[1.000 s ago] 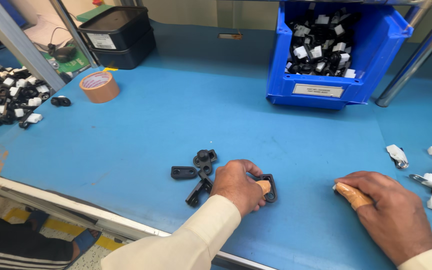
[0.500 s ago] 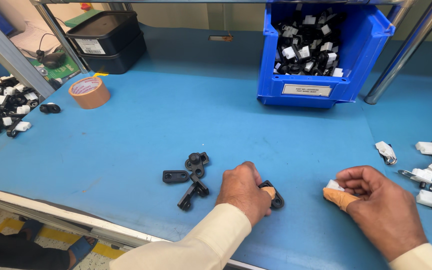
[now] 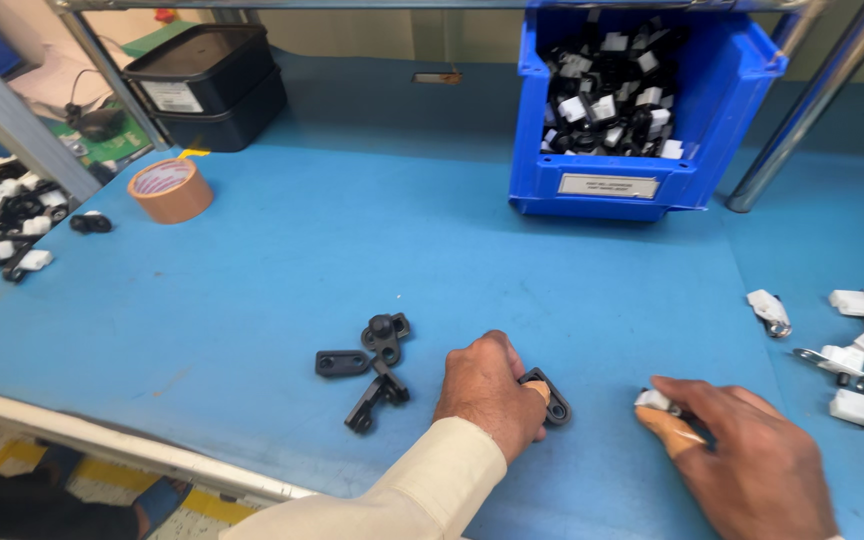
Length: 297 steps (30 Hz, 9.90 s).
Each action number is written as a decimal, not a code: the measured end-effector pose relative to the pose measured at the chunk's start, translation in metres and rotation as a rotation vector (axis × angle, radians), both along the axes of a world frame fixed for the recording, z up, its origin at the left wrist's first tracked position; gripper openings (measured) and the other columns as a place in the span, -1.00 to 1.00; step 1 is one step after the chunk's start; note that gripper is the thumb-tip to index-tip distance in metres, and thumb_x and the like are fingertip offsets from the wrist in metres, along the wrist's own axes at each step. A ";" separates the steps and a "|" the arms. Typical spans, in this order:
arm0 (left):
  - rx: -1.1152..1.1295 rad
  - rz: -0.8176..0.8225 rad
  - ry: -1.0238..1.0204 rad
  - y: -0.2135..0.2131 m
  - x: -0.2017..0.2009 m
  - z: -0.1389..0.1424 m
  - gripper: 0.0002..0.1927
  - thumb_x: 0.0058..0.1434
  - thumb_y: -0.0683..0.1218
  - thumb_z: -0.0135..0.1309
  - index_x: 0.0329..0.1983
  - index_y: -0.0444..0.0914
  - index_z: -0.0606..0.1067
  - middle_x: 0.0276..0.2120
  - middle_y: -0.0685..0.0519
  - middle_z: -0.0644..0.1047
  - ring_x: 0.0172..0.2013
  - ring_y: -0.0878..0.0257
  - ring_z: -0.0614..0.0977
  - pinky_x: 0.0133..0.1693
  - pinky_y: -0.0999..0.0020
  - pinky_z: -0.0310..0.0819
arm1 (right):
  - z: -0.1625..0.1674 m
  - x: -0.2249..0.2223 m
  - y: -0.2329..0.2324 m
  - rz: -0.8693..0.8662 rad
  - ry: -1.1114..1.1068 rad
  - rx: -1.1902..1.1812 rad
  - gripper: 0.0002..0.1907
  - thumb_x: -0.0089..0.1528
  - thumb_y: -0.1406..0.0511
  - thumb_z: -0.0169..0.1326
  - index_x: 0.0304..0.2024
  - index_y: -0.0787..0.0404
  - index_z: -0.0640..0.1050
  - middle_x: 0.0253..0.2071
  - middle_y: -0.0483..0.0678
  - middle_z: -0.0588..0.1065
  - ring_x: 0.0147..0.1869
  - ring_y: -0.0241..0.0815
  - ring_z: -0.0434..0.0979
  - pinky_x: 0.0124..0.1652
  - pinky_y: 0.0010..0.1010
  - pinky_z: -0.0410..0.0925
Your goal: The person repeatedly picks up small black plastic housings and white plastic inserts from a blue workbench, aligns them, and presses them together by hand. The assembled units are placed into a blue bin. The person continues this cycle for multiple units throughout the clip.
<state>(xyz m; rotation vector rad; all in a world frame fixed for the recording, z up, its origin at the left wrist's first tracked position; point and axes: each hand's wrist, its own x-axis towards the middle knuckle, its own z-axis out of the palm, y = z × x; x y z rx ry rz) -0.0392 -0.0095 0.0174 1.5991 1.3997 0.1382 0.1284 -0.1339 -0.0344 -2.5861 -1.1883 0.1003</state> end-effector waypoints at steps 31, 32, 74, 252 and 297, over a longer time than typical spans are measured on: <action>-0.204 -0.331 0.086 0.016 0.044 0.014 -0.95 0.27 -0.22 0.10 -0.28 -0.33 0.51 -0.42 -0.06 0.67 -0.49 0.20 0.73 -0.48 0.41 0.65 | -0.005 -0.017 0.013 0.138 0.218 0.417 -0.56 0.03 0.39 0.31 -0.02 0.00 0.64 -0.18 -0.08 0.65 -0.18 -0.22 0.71 -0.22 -0.35 0.55; -0.206 -0.331 0.072 0.016 0.044 0.012 -0.92 0.27 -0.23 0.07 -0.28 -0.36 0.54 -0.43 -0.07 0.67 -0.49 0.20 0.73 -0.49 0.41 0.65 | -0.005 -0.017 0.014 0.119 0.235 0.397 -0.55 0.04 0.38 0.31 0.00 -0.02 0.64 -0.19 -0.09 0.66 -0.19 -0.22 0.72 -0.21 -0.35 0.55; -0.227 -0.166 -0.133 0.000 0.035 -0.010 -0.84 0.35 -0.17 0.01 -0.29 -0.38 0.51 -0.46 -0.07 0.63 -0.51 0.13 0.72 -0.57 0.35 0.62 | -0.001 0.020 0.037 0.110 0.721 0.201 -0.70 0.21 0.42 0.17 -0.03 0.07 0.72 -0.22 -0.12 0.68 -0.20 -0.35 0.66 -0.13 -0.47 0.48; -0.559 0.303 -0.622 -0.025 0.048 -0.012 -0.76 0.26 -0.31 -0.08 -0.01 -0.32 0.41 -0.15 -0.11 0.63 -0.21 0.19 0.75 -0.15 0.36 0.74 | -0.004 0.008 0.038 -0.365 1.269 0.562 -0.83 0.30 0.39 -0.01 -0.18 0.35 0.59 -0.28 0.07 0.61 -0.28 -0.12 0.61 -0.24 -0.26 0.49; -0.219 -0.009 -0.246 -0.018 0.052 -0.014 -0.73 0.23 -0.12 0.20 -0.04 -0.30 0.52 -0.28 -0.04 0.69 -0.36 0.27 0.76 -0.31 0.40 0.70 | -0.013 0.045 0.044 -0.145 1.183 0.343 -0.68 0.30 0.19 0.00 -0.20 0.31 0.64 -0.42 0.02 0.61 -0.47 -0.26 0.48 -0.43 -0.45 0.40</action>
